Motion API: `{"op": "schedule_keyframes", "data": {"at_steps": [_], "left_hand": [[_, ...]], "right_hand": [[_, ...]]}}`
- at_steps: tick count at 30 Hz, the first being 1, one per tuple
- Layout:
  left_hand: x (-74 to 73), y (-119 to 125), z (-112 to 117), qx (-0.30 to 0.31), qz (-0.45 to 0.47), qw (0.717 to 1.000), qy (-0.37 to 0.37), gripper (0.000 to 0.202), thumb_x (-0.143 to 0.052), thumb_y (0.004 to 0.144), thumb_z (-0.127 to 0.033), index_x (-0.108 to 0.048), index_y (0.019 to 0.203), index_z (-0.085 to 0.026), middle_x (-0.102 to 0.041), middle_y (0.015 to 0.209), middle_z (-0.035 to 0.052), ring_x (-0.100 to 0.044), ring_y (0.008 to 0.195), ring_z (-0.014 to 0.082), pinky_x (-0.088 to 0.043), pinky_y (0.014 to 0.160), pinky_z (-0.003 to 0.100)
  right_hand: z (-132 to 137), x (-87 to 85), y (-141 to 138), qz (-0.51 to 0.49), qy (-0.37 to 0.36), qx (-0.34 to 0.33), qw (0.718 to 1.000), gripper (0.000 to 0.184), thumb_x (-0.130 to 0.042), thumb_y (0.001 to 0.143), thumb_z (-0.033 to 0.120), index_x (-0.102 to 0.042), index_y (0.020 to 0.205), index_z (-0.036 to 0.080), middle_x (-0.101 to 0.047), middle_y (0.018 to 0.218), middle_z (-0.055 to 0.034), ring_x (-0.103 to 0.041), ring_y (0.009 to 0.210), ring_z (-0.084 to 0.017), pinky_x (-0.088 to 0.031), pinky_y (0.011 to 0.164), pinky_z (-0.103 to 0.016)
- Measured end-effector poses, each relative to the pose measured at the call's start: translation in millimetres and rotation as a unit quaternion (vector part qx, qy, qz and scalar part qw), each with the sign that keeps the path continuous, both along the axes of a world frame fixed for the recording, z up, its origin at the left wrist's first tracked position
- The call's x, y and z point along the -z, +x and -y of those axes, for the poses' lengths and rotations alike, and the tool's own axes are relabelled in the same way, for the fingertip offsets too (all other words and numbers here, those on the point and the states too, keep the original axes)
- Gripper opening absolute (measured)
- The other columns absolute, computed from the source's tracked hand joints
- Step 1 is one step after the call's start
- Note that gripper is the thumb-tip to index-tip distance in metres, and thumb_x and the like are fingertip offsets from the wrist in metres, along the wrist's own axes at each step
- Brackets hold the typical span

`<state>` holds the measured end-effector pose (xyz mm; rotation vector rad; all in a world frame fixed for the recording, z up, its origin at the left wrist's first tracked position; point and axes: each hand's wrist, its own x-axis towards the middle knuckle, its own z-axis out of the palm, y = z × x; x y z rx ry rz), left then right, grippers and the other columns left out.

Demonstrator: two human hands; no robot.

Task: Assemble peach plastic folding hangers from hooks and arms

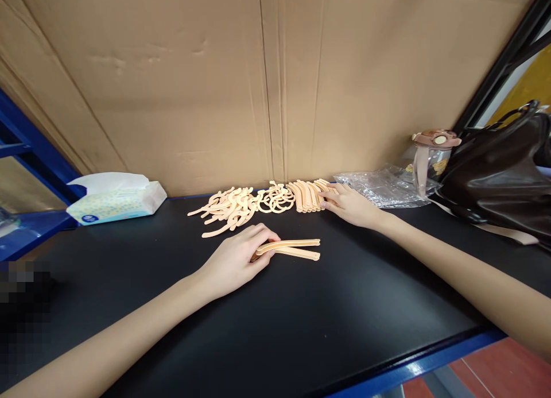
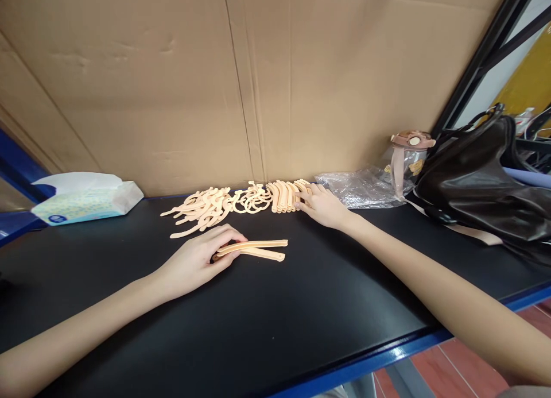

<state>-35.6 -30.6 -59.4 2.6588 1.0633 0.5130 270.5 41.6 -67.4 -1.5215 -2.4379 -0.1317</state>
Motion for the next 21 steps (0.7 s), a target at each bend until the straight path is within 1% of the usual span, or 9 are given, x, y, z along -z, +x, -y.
{"op": "schedule_keyframes", "data": {"at_steps": [3, 5, 7, 8, 10, 13, 15, 17, 21], "left_hand": [[-0.7, 0, 0, -0.001, -0.002, 1.0, 0.0, 0.019, -0.041, 0.093, -0.027, -0.053, 0.107, -0.026, -0.056, 0.098, 0.0, -0.053, 0.076, 0.0137, -0.04, 0.062, 0.023], [-1.1, 1, 1, -0.001, -0.002, 1.0, 0.001, 0.018, -0.041, 0.093, -0.026, -0.054, 0.106, -0.026, -0.056, 0.098, -0.0001, -0.053, 0.077, 0.0138, -0.04, 0.061, 0.023], [-1.3, 0, 1, -0.001, -0.003, 1.0, 0.001, 0.018, -0.042, 0.093, -0.026, -0.054, 0.106, -0.026, -0.056, 0.097, -0.0003, -0.053, 0.077, 0.0137, -0.04, 0.061, 0.023], [-1.2, 0, 1, 0.0, -0.003, 1.0, 0.002, 0.018, -0.042, 0.093, -0.026, -0.054, 0.106, -0.026, -0.056, 0.097, -0.0003, -0.053, 0.077, 0.0137, -0.039, 0.061, 0.023], [-0.9, 0, 1, 0.0, -0.004, 1.0, 0.002, 0.018, -0.041, 0.093, -0.026, -0.054, 0.106, -0.026, -0.056, 0.097, -0.0001, -0.053, 0.077, 0.0138, -0.039, 0.061, 0.023], [-0.2, 0, 0, -0.001, -0.004, 1.0, 0.001, 0.017, -0.042, 0.093, -0.026, -0.053, 0.106, -0.025, -0.056, 0.097, -0.0003, -0.053, 0.076, 0.0135, -0.039, 0.061, 0.023], [0.2, 0, 0, -0.001, -0.005, 1.0, -0.001, 0.017, -0.042, 0.093, -0.026, -0.053, 0.106, -0.025, -0.056, 0.098, -0.0006, -0.052, 0.076, 0.0132, -0.039, 0.061, 0.023], [0.6, 0, 0, -0.002, -0.006, 1.0, -0.002, 0.017, -0.042, 0.093, -0.026, -0.053, 0.106, -0.025, -0.056, 0.098, -0.0009, -0.052, 0.076, 0.0129, -0.039, 0.06, 0.023], [0.6, 0, 0, -0.003, -0.008, 1.0, 0.001, 0.017, -0.043, 0.093, -0.026, -0.052, 0.106, -0.026, -0.056, 0.098, -0.0014, -0.052, 0.076, 0.0126, -0.039, 0.06, 0.022]], "right_hand": [[0, 0.9, -1, -0.008, -0.008, -0.008, 1.0, 0.055, -0.024, 0.096, 0.05, -0.046, 0.136, 0.019, -0.041, 0.138, -0.0157, -0.033, 0.131, -0.031, -0.032, 0.103, -0.051], [-2, 2.3, 0, -0.035, -0.015, -0.007, 0.999, 0.055, -0.025, 0.096, 0.049, -0.04, 0.139, 0.019, -0.038, 0.143, -0.0141, -0.03, 0.133, -0.03, -0.029, 0.106, -0.05], [-4, 4.1, 2, -0.066, -0.017, 0.006, 0.998, 0.056, -0.023, 0.097, 0.047, -0.035, 0.141, 0.014, -0.037, 0.143, -0.0157, -0.03, 0.134, -0.029, -0.027, 0.107, -0.049], [-6, 5.1, 3, -0.077, -0.018, 0.015, 0.997, 0.056, -0.02, 0.097, 0.045, -0.036, 0.139, 0.011, -0.04, 0.141, -0.0173, -0.031, 0.133, -0.029, -0.026, 0.108, -0.048], [-8, 6.8, 4, -0.09, -0.025, 0.029, 0.995, 0.055, -0.017, 0.098, 0.042, -0.044, 0.132, 0.008, -0.047, 0.134, -0.0193, -0.036, 0.13, -0.029, -0.029, 0.106, -0.048], [-10, 8.6, 5, -0.104, -0.038, 0.026, 0.994, 0.051, -0.017, 0.098, 0.039, -0.057, 0.115, 0.011, -0.055, 0.124, -0.0174, -0.043, 0.124, -0.028, -0.033, 0.104, -0.044], [-11, 9.5, 4, -0.111, -0.041, 0.016, 0.993, 0.049, -0.019, 0.098, 0.038, -0.059, 0.11, 0.012, -0.056, 0.123, -0.0154, -0.044, 0.124, -0.026, -0.032, 0.106, -0.041], [-12, 10.6, 3, -0.119, -0.041, 0.01, 0.992, 0.048, -0.021, 0.098, 0.039, -0.059, 0.11, 0.013, -0.056, 0.125, -0.0142, -0.043, 0.125, -0.025, -0.03, 0.108, -0.04], [-11, 11.8, -1, -0.136, -0.042, 0.007, 0.99, 0.055, -0.022, 0.096, 0.049, -0.062, 0.107, 0.014, -0.058, 0.121, -0.0138, -0.042, 0.125, -0.026, -0.031, 0.106, -0.04]]}}
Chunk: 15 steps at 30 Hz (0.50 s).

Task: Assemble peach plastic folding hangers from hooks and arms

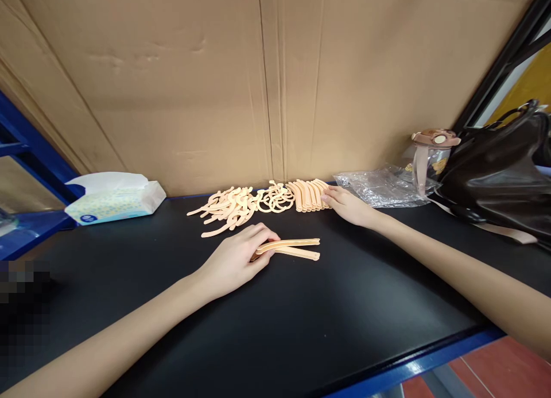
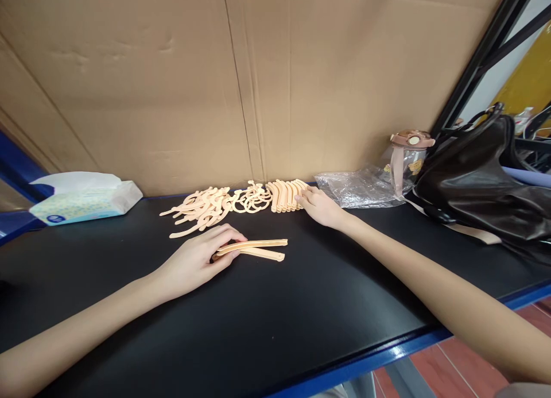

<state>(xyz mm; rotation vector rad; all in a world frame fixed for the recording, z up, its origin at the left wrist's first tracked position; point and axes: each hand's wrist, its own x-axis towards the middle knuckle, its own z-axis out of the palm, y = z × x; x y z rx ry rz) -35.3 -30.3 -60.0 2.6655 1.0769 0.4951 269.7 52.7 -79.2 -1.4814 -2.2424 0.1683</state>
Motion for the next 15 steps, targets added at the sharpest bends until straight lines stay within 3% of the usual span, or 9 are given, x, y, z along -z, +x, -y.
{"op": "schedule_keyframes", "data": {"at_steps": [8, 12, 15], "left_hand": [[-2.4, 1, 1, 0.001, -0.001, 1.0, -0.004, 0.019, -0.041, 0.095, -0.032, -0.053, 0.108, -0.026, -0.056, 0.099, -0.0008, -0.054, 0.081, 0.0136, -0.04, 0.063, 0.023], [-2.7, 0, 1, 0.004, 0.006, 1.0, -0.011, 0.023, -0.039, 0.096, -0.039, -0.052, 0.11, -0.026, -0.056, 0.101, -0.0007, -0.054, 0.083, 0.0137, -0.041, 0.069, 0.024], [-1.1, 0, 1, 0.005, 0.01, 1.0, -0.003, 0.022, -0.035, 0.098, -0.035, -0.052, 0.109, -0.026, -0.056, 0.101, -0.0017, -0.055, 0.085, 0.013, -0.041, 0.073, 0.025]], "right_hand": [[5, -3.5, -5, -0.019, 0.006, 0.005, 1.0, 0.06, -0.02, 0.096, 0.051, -0.061, 0.115, 0.012, -0.055, 0.127, -0.015, -0.039, 0.129, -0.027, -0.029, 0.109, -0.041], [16, -10.5, -11, -0.018, 0.042, 0.004, 0.999, 0.057, -0.028, 0.095, 0.052, -0.054, 0.126, 0.013, -0.044, 0.138, -0.0155, -0.032, 0.133, -0.029, -0.024, 0.11, -0.047], [34, -21.2, -23, -0.009, 0.063, -0.095, 0.993, 0.045, -0.037, 0.094, 0.05, -0.058, 0.12, 0.02, -0.05, 0.129, -0.0106, -0.044, 0.123, -0.025, -0.032, 0.106, -0.041]]}}
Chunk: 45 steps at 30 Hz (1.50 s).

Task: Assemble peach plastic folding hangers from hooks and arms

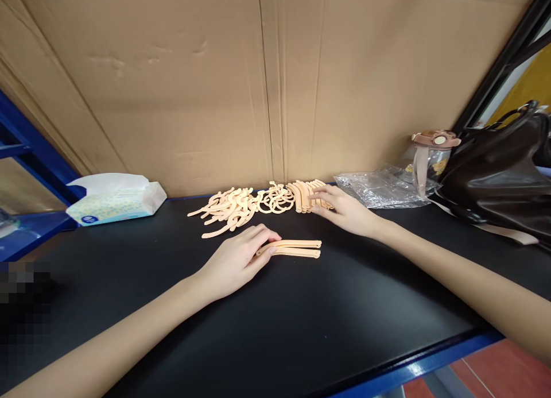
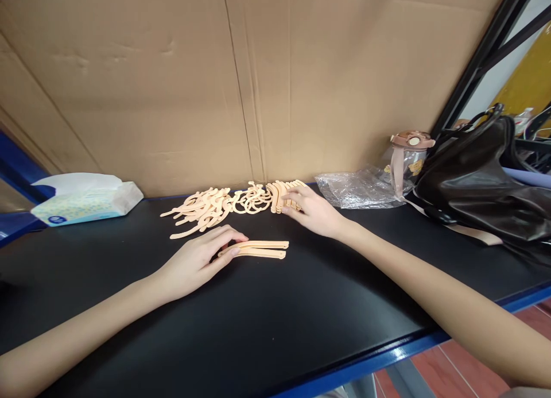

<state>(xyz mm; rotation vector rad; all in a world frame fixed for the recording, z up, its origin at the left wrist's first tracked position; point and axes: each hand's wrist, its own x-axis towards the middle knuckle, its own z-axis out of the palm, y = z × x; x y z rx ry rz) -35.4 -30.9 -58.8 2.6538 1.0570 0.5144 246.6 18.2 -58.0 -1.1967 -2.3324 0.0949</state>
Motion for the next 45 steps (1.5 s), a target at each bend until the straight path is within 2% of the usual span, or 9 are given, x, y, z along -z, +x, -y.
{"op": "schedule_keyframes", "data": {"at_steps": [2, 5, 8, 12, 18, 28, 34, 40, 45], "left_hand": [[1.7, 0, 0, -0.01, 0.005, 1.0, 0.01, 0.022, -0.034, 0.098, -0.032, -0.051, 0.11, -0.026, -0.056, 0.1, -0.0021, -0.055, 0.082, 0.0126, -0.041, 0.072, 0.025], [4.3, -1, -1, -0.03, 0.001, 0.999, 0.017, 0.023, -0.033, 0.098, -0.03, -0.048, 0.115, -0.027, -0.057, 0.098, -0.0025, -0.055, 0.073, 0.0116, -0.041, 0.067, 0.025], [5.6, -2, -2, -0.03, -0.01, 0.999, 0.033, 0.026, -0.033, 0.097, -0.027, -0.048, 0.118, -0.028, -0.056, 0.099, -0.002, -0.055, 0.075, 0.0124, -0.042, 0.068, 0.026], [4.9, -1, -3, -0.021, -0.014, 0.998, 0.052, 0.024, -0.033, 0.096, -0.024, -0.053, 0.109, -0.026, -0.056, 0.101, -0.0009, -0.055, 0.089, 0.0153, -0.042, 0.075, 0.028], [2.3, 0, -1, -0.024, -0.018, 0.998, 0.048, 0.022, -0.045, 0.093, -0.039, -0.054, 0.107, -0.024, -0.057, 0.101, 0.0007, -0.054, 0.091, 0.018, -0.043, 0.077, 0.03], [-2.7, -2, -3, -0.02, -0.002, 0.998, -0.066, 0.018, -0.053, 0.087, -0.039, -0.059, 0.097, -0.025, -0.051, 0.083, -0.003, -0.047, 0.063, 0.0108, -0.038, 0.059, 0.025], [-15.6, 0, 0, 0.009, 0.003, 0.986, -0.168, 0.017, -0.061, 0.081, -0.037, -0.06, 0.088, -0.021, -0.054, 0.08, -0.0027, -0.048, 0.062, 0.0106, -0.038, 0.058, 0.024], [-19.2, -2, 2, 0.025, -0.027, 0.98, -0.193, 0.027, -0.075, 0.069, -0.041, -0.063, 0.083, -0.022, -0.055, 0.078, -0.0035, -0.052, 0.074, 0.014, -0.038, 0.065, 0.025], [-20.7, -5, -1, 0.047, -0.019, 0.972, -0.228, 0.029, -0.076, 0.067, -0.045, -0.065, 0.083, -0.024, -0.057, 0.082, -0.0035, -0.052, 0.08, 0.0146, -0.04, 0.069, 0.024]], "right_hand": [[15, -6.8, -12, 0.032, -0.045, -0.085, 0.995, 0.041, -0.042, 0.092, 0.05, -0.061, 0.116, 0.023, -0.058, 0.117, -0.0069, -0.053, 0.111, -0.022, -0.039, 0.099, -0.038], [35, -11.8, -28, 0.06, -0.078, -0.127, 0.987, 0.047, -0.052, 0.085, 0.057, -0.062, 0.114, 0.022, -0.06, 0.108, -0.0066, -0.056, 0.101, -0.021, -0.044, 0.09, -0.035], [45, -10.4, -38, 0.077, -0.075, -0.137, 0.985, 0.053, -0.057, 0.079, 0.062, -0.062, 0.114, 0.023, -0.058, 0.106, -0.0054, -0.056, 0.097, -0.021, -0.046, 0.084, -0.034], [46, -6.8, -40, 0.084, -0.084, -0.129, 0.985, 0.042, -0.054, 0.086, 0.051, -0.059, 0.117, 0.023, -0.057, 0.103, -0.0035, -0.056, 0.093, -0.018, -0.045, 0.079, -0.031], [44, -6.2, -37, 0.079, -0.108, -0.136, 0.982, 0.033, -0.052, 0.09, 0.04, -0.058, 0.116, 0.022, -0.056, 0.1, -0.0023, -0.056, 0.085, -0.014, -0.044, 0.074, -0.027], [44, -10.9, -38, 0.057, -0.166, -0.167, 0.97, 0.027, -0.06, 0.085, 0.041, -0.063, 0.104, 0.022, -0.054, 0.087, 0.0004, -0.053, 0.073, -0.011, -0.04, 0.065, -0.024], [50, -13.1, -41, 0.031, -0.2, -0.201, 0.959, 0.028, -0.065, 0.08, 0.041, -0.066, 0.098, 0.02, -0.055, 0.082, 0.0004, -0.053, 0.074, -0.012, -0.039, 0.065, -0.024], [54, -12.9, -42, -0.001, -0.275, -0.226, 0.934, 0.052, -0.071, 0.074, 0.041, -0.055, 0.119, 0.024, -0.052, 0.077, 0.0048, -0.05, 0.067, -0.009, -0.037, 0.059, -0.021], [53, -11.8, -43, -0.008, -0.291, -0.236, 0.927, 0.051, -0.073, 0.071, 0.043, -0.058, 0.115, 0.023, -0.053, 0.078, 0.0042, -0.052, 0.069, -0.01, -0.038, 0.06, -0.02]]}}
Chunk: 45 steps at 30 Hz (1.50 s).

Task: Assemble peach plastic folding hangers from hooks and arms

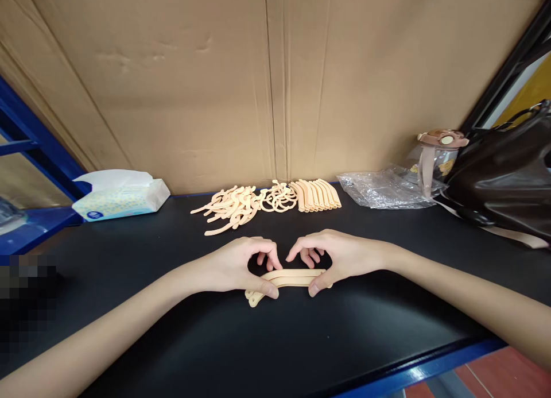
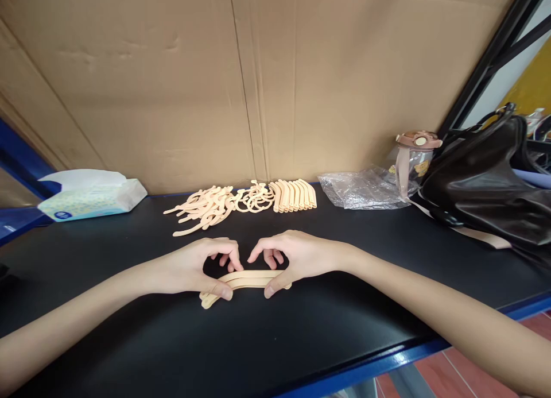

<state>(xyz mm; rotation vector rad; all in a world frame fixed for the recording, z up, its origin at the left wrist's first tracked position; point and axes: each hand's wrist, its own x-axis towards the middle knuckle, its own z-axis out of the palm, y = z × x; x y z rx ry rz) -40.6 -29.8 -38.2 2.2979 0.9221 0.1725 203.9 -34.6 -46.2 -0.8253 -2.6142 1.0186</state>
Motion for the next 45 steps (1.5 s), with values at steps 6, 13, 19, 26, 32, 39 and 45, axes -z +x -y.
{"op": "schedule_keyframes", "data": {"at_steps": [6, 13, 19, 26, 32, 39, 45], "left_hand": [[-2.2, -1, 1, -0.001, -0.009, 1.0, -0.006, 0.03, -0.075, 0.067, -0.046, -0.066, 0.085, -0.025, -0.057, 0.084, -0.0026, -0.052, 0.082, 0.0156, -0.041, 0.07, 0.025], [-1.1, -3, -1, -0.029, 0.043, 0.999, 0.01, 0.029, -0.051, 0.088, -0.048, -0.061, 0.097, -0.022, -0.06, 0.075, -0.0018, -0.054, 0.069, 0.0132, -0.04, 0.061, 0.023], [-10.3, -16, -10, -0.182, -0.139, 0.891, 0.392, 0.03, -0.038, 0.091, -0.038, -0.055, 0.074, -0.02, -0.06, 0.068, 0.0011, -0.054, 0.061, 0.0163, -0.027, 0.051, 0.026], [-8.6, -32, -23, -0.252, -0.24, 0.824, 0.446, 0.03, -0.033, 0.092, -0.035, -0.056, 0.086, -0.018, -0.063, 0.073, 0.0071, -0.06, 0.062, 0.023, -0.023, 0.045, 0.027], [-0.4, -32, -26, -0.205, -0.19, 0.831, 0.481, 0.027, -0.034, 0.092, -0.031, -0.057, 0.088, -0.017, -0.064, 0.093, 0.01, -0.058, 0.093, 0.0272, -0.043, 0.061, 0.031], [9.9, -30, -30, -0.138, -0.188, 0.826, 0.513, 0.029, -0.035, 0.092, -0.028, -0.058, 0.102, -0.013, -0.059, 0.11, 0.0151, -0.053, 0.103, 0.0305, -0.043, 0.085, 0.041], [8.7, -35, -33, -0.222, -0.273, 0.79, 0.502, 0.05, -0.038, 0.091, -0.05, -0.055, 0.107, -0.005, -0.065, 0.095, 0.0187, -0.061, 0.086, 0.0327, -0.043, 0.066, 0.038]], "right_hand": [[1, 1.5, -2, -0.009, -0.006, -0.004, 1.0, 0.058, -0.076, 0.068, 0.044, -0.056, 0.118, 0.025, -0.053, 0.076, 0.0049, -0.051, 0.065, -0.009, -0.037, 0.058, -0.02], [-5, 7.4, 2, -0.131, -0.017, 0.095, 0.987, 0.041, -0.035, 0.096, 0.047, -0.05, 0.123, 0.019, -0.057, 0.074, 0.0007, -0.053, 0.067, -0.011, -0.041, 0.064, -0.024], [-15, 11.8, 6, -0.014, 0.117, 0.115, 0.986, 0.028, -0.051, 0.091, 0.039, -0.063, 0.105, 0.018, -0.061, 0.07, 0.0014, -0.054, 0.062, -0.011, -0.038, 0.061, -0.022], [-10, 6.1, 3, 0.045, 0.156, 0.102, 0.981, 0.024, -0.052, 0.09, 0.034, -0.063, 0.105, 0.018, -0.058, 0.069, 0.0021, -0.051, 0.06, -0.01, -0.036, 0.059, -0.022], [-10, 8.7, 3, 0.053, 0.183, 0.094, 0.977, 0.024, -0.051, 0.091, 0.034, -0.062, 0.107, 0.019, -0.056, 0.069, 0.0021, -0.05, 0.059, -0.011, -0.035, 0.058, -0.022], [-10, 10.1, 4, 0.063, 0.205, 0.088, 0.973, 0.024, -0.05, 0.091, 0.033, -0.061, 0.108, 0.02, -0.056, 0.07, 0.0028, -0.049, 0.058, -0.01, -0.034, 0.058, -0.022], [-10, 11.0, 4, 0.064, 0.208, 0.089, 0.972, 0.023, -0.051, 0.091, 0.032, -0.061, 0.108, 0.02, -0.055, 0.069, 0.0037, -0.049, 0.059, -0.01, -0.034, 0.058, -0.022]]}}
